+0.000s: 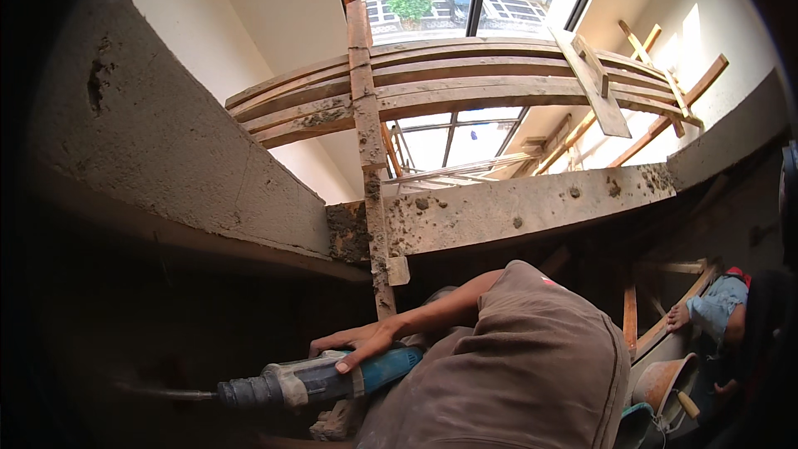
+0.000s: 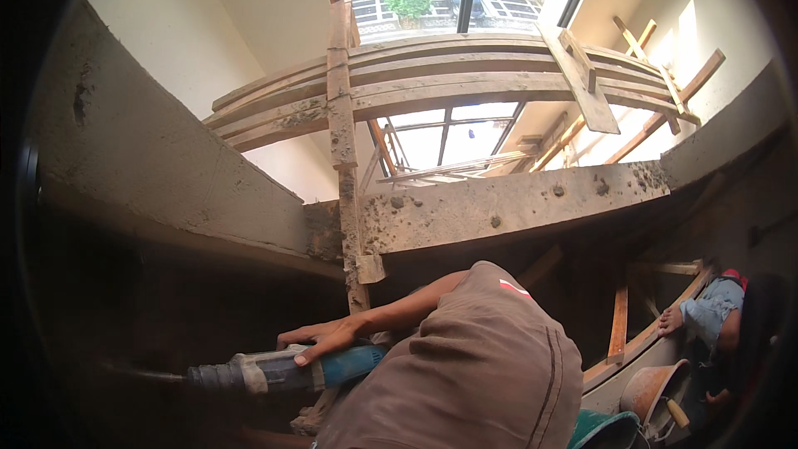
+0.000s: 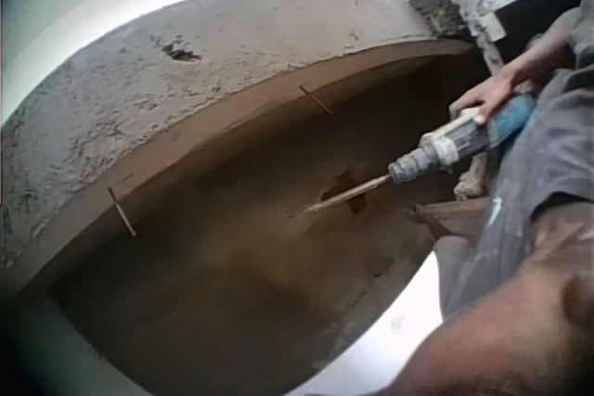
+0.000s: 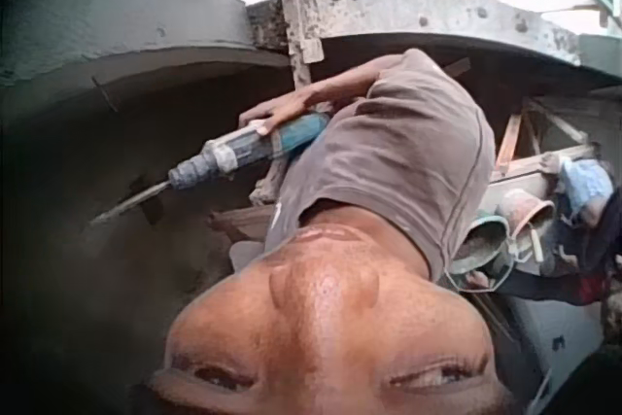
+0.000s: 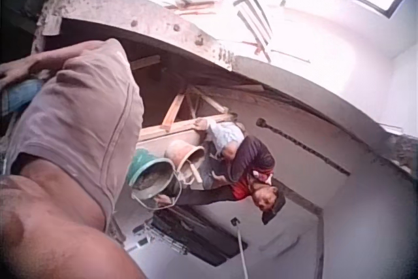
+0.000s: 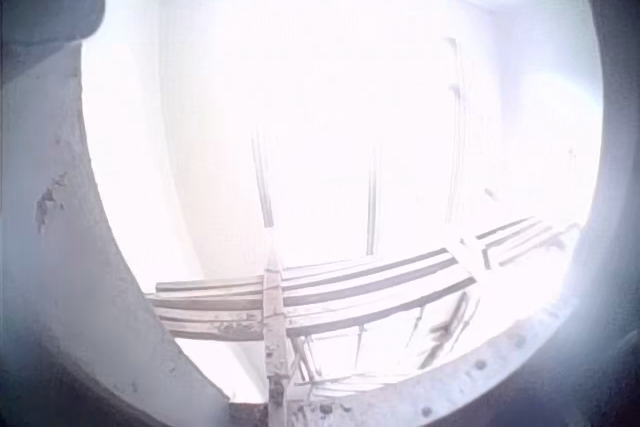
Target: The person uses a corded rotary hammer drill to create a rectangular hole in a concrete ceiling. They repeatedly position the drill, activate it, and remove debris as the hole deepens.
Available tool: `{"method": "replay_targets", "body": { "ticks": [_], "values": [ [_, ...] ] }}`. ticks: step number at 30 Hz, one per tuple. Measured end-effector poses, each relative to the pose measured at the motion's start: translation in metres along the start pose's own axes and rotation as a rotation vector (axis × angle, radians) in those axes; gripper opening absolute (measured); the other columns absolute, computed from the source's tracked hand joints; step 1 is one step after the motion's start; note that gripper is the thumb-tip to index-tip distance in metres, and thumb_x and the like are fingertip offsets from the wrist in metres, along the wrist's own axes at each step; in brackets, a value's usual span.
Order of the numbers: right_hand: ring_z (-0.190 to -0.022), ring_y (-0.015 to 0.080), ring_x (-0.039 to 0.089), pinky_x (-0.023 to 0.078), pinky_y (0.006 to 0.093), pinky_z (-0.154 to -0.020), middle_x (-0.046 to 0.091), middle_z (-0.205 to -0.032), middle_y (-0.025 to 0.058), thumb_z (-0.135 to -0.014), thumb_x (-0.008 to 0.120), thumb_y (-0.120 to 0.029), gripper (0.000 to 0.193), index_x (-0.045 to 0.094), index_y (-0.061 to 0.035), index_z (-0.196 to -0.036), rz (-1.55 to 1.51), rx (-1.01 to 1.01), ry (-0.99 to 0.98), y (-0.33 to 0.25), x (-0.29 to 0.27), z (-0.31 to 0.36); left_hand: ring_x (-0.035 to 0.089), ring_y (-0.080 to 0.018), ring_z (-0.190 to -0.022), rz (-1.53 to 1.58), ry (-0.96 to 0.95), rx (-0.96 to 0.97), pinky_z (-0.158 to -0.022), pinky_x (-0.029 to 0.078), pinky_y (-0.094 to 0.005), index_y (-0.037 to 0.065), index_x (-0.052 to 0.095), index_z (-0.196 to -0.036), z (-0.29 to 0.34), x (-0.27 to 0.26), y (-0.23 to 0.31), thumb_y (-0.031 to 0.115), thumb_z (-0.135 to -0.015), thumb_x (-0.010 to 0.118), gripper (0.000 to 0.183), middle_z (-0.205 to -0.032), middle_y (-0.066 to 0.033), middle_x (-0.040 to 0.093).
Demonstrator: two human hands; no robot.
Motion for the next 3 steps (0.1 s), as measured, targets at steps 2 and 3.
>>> {"method": "replay_targets", "body": {
  "ticks": [2,3],
  "values": [
    [-0.12,0.0319,0.05,0.04,0.0478,-0.097,0.053,-0.125,0.0201,-0.081,0.06,-0.074,0.093,0.046,0.001,-0.133,0.002,-0.003,-0.02,-0.005,0.003,0.001,0.069,-0.0349,-0.085,0.046,-0.038,-0.028,-0.077,0.056,-0.0481,0.006,0.072,-0.107,0.013,-0.001,-0.013,0.049,-0.087,0.066,0.048,-0.098,-0.0172,0.072],
    [-0.12,0.032,0.05,0.04,0.048,-0.097,0.053,-0.125,0.02,-0.081,0.06,-0.074,0.093,0.046,0.001,-0.133,0.003,-0.003,-0.036,-0.01,0.006,0.0,0.07,-0.0366,-0.085,0.068,-0.057,-0.049,-0.077,0.056,-0.0495,0.005,0.071,-0.11,0.022,-0.001,-0.019,0.049,-0.087,0.067,0.05,-0.099,-0.0187,0.072]
  ]
}}
Point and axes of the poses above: each hand's wrist, its own z-axis away from the middle knuckle, its own x-axis out of the palm, y = z × x, the point moved 8 cm from there along -z, towards the middle knuckle
